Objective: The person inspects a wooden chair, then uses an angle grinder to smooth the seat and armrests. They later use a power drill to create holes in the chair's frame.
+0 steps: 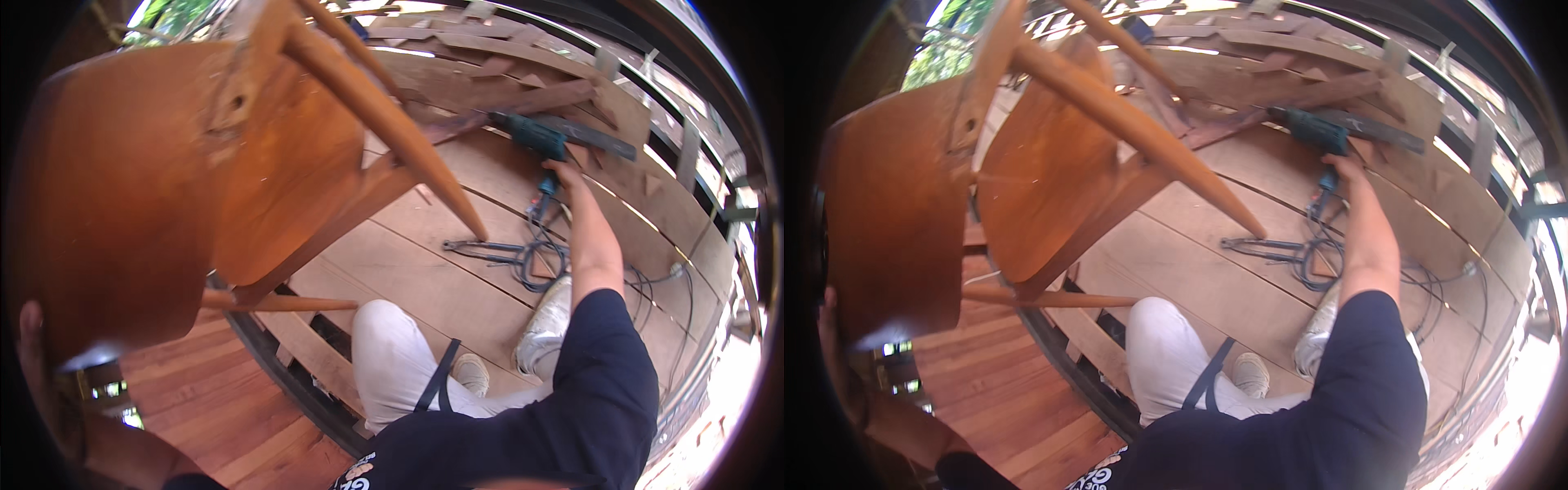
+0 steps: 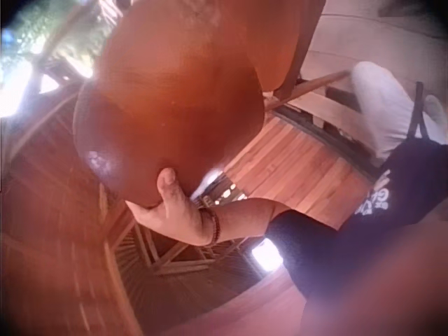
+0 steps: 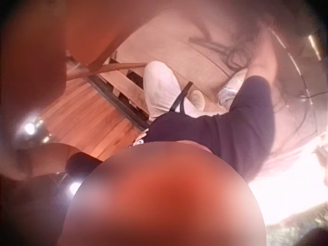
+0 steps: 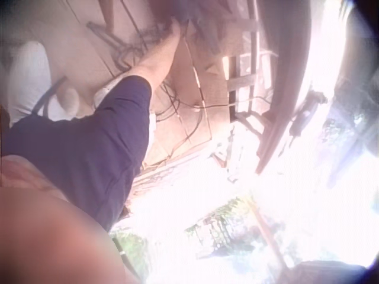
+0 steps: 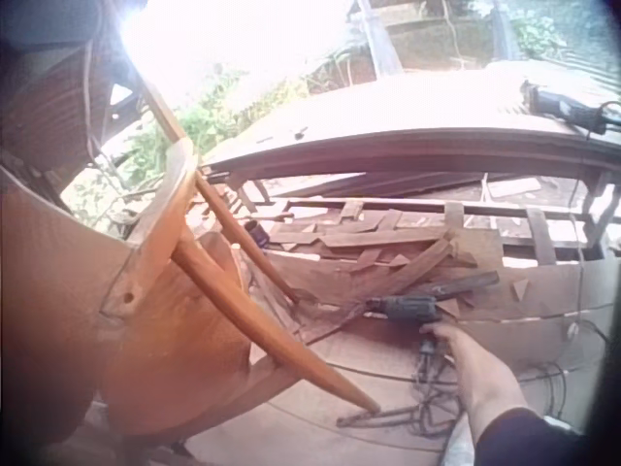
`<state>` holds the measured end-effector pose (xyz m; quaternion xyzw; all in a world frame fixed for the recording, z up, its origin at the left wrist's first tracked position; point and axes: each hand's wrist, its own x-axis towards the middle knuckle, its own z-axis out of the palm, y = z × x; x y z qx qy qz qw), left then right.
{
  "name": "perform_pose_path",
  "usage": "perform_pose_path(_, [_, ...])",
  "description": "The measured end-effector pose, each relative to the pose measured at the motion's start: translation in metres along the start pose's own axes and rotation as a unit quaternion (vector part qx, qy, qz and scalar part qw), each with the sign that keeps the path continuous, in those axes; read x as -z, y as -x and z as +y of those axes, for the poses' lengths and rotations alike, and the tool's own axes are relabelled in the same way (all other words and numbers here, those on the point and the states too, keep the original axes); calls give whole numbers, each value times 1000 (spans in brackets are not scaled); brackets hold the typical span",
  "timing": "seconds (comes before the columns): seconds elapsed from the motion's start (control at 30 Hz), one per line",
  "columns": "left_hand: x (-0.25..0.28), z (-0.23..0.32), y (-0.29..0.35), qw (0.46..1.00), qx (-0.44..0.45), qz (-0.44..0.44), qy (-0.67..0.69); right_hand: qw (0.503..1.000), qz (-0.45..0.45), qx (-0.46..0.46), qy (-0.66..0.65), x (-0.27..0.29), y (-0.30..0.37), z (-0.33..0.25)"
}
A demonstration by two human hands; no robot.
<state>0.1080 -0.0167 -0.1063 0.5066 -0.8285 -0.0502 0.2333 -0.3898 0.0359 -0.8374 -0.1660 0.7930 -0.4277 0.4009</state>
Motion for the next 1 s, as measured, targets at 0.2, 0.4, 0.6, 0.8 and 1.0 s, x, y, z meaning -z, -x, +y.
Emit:
perform_pose_path(0.2, [6,16,-17,996,-57,3,-71,875,-88,-88,-467,-42,9,-30])
perform_pose_path(0.4, [-3,30,-9,994,-94,-48,-36,830,-65,-11,-553,-42,83,-60])
perform_pose_path(0.6, [7,12,0,994,-107,-6,-26,766,-6,244,-595,4,235,-181])
perform_pose_path(0.8, [8,1,-10,985,-143,-82,-41,745,-140,490,-430,136,306,-292])
perform_pose_path(1.0, [-8,16,-13,986,-137,-95,-23,795,-19,484,-364,203,360,-395])
